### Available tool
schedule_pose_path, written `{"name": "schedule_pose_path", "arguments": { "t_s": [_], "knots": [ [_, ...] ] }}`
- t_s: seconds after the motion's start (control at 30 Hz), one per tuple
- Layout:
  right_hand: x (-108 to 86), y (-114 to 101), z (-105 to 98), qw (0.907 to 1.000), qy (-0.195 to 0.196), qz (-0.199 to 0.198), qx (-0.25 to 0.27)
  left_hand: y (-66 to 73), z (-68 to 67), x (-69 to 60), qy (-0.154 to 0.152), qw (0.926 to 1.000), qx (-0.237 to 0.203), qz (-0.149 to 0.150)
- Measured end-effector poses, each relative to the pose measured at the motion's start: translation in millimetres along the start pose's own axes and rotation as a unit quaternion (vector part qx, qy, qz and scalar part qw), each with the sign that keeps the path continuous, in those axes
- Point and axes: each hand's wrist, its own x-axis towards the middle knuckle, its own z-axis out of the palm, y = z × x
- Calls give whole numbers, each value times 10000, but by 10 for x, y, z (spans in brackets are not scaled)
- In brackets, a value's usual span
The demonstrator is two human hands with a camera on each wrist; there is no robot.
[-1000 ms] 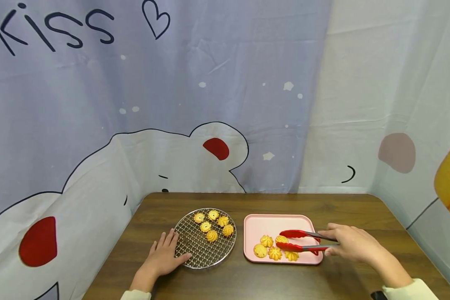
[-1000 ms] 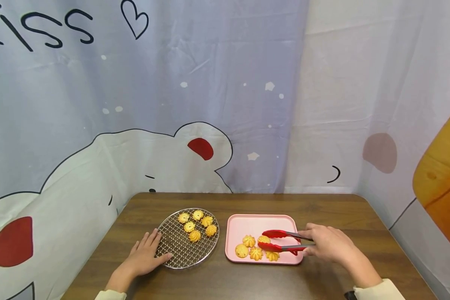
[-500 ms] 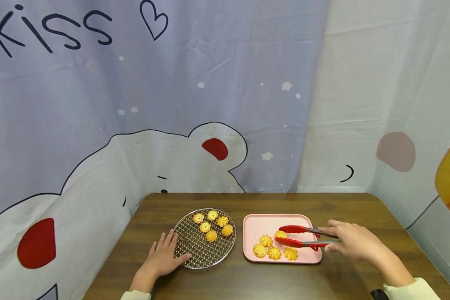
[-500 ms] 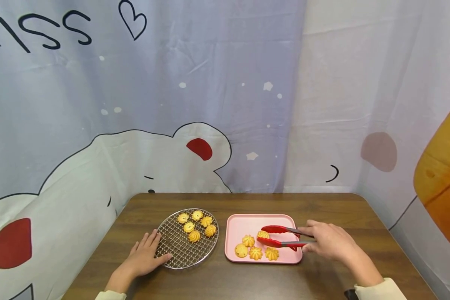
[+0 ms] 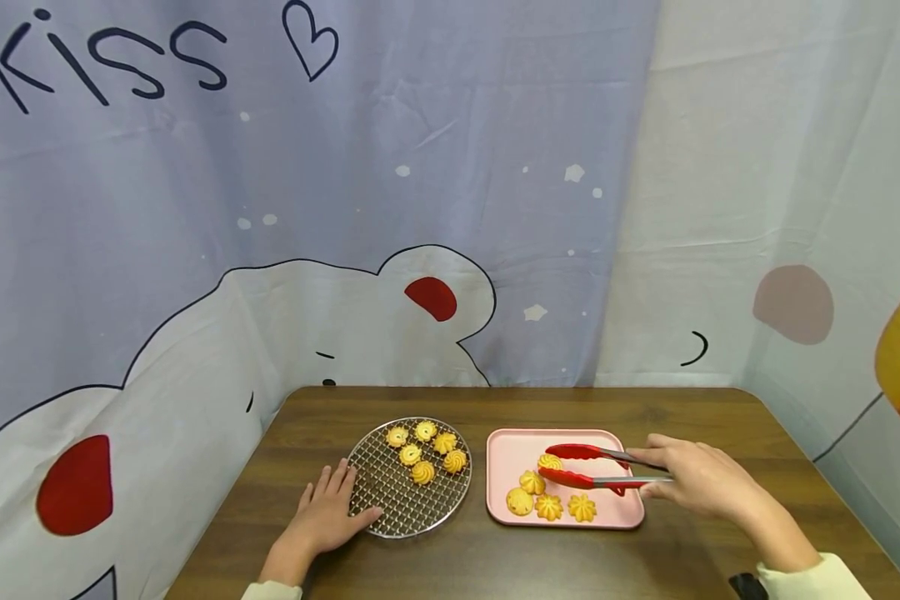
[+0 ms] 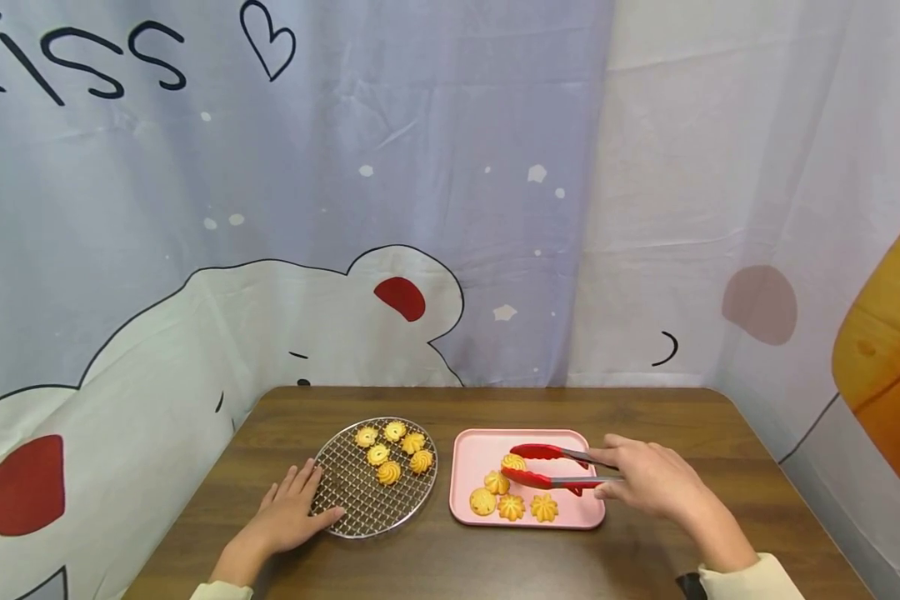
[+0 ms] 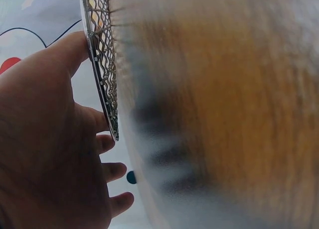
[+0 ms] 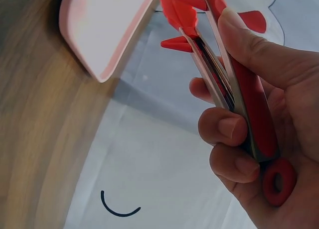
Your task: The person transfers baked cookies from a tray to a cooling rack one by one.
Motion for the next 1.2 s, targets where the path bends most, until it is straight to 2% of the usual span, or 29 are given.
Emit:
{"name": "schedule_pose_path", "arguments": {
  "t_s": [0.3, 1.2],
  "knots": [
    [92, -97, -6, 9998, -8, -176, 55, -34, 31, 23, 22, 10000, 19, 20],
    [442, -429, 70, 9978, -80, -628, 220, 31, -25, -49, 69, 10000, -29, 32]
  ]
}}
